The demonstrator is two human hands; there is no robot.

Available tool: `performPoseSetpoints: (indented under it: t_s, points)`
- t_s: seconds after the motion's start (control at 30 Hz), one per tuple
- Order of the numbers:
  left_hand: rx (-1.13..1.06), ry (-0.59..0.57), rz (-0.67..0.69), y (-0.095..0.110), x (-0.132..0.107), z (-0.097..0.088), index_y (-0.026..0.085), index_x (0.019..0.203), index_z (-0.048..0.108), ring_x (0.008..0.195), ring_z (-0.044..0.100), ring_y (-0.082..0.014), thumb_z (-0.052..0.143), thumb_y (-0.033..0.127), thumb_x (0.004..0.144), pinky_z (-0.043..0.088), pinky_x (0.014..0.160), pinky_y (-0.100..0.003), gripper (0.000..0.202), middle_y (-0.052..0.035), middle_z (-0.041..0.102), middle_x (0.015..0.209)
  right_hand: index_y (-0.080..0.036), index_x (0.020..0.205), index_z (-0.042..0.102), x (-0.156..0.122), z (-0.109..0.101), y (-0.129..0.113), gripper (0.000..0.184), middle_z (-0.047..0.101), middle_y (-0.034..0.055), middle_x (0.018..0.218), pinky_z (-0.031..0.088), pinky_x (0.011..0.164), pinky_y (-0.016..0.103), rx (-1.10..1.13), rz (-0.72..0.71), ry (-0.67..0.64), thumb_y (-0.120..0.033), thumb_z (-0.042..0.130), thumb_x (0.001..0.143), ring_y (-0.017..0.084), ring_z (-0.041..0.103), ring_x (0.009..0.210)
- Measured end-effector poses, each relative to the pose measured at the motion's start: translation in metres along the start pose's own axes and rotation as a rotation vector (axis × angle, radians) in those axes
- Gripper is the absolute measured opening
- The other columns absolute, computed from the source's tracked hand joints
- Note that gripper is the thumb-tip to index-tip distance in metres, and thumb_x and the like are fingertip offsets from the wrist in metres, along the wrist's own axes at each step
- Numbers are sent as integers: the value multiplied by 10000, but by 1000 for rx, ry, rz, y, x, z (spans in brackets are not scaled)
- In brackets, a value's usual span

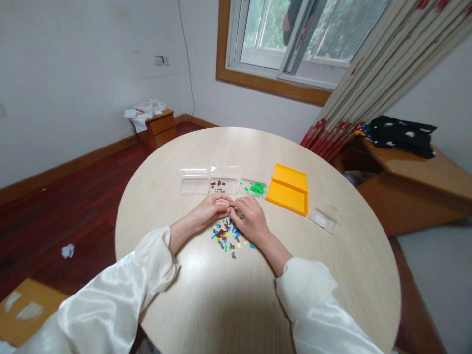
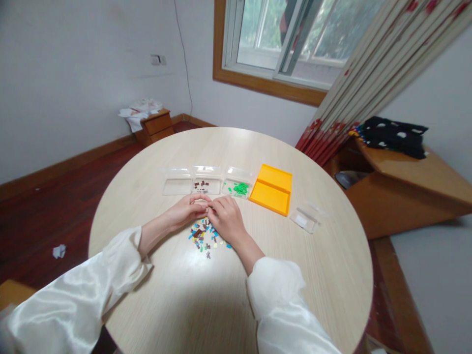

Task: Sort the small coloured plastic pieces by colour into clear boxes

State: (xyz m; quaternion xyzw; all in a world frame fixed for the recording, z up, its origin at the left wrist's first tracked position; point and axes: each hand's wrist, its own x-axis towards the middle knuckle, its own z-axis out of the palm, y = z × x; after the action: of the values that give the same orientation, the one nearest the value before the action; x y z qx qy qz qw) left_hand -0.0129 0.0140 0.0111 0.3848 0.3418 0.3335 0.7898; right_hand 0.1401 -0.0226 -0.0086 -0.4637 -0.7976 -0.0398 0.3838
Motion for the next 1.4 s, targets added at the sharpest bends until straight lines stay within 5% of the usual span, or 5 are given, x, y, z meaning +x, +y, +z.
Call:
performPoseSetpoints:
  t_s: [0.57,0.97,1.17,1.4]
  points:
    - [6,27,34,1,-1,1,116,807,563,734,671,-134,665,53,653,505,745,-246,195,-80,703,764,-211,720,575,-1,-2,15,114,597,39,727,431,703,333,-72,31,25,-128,537,788,203,505,760]
    - [2,36,50,4,1,-5,107,760,568,610,622,-109,576,38,686,513,703,-251,102,-38,636,626,-204,878,645,0,-9,52,119,670,68,864,444,780,385,-109,218,332,-208,529,852,215,569,846]
    - [-17,52,42,5,3,-8,114,750,573,559,588,-98,576,26,653,496,637,-238,131,-11,599,593,-197,997,654,-2,-5,56,205,639,94,966,418,828,413,-130,292,305,-207,506,855,236,527,933]
    - [-64,84,36,6,4,-9,107,731,581,514,563,-88,571,6,617,480,594,-227,153,-2,583,586,-192,869,647,-2,-5,46,166,610,74,822,449,756,383,7,228,222,-152,491,830,224,541,839]
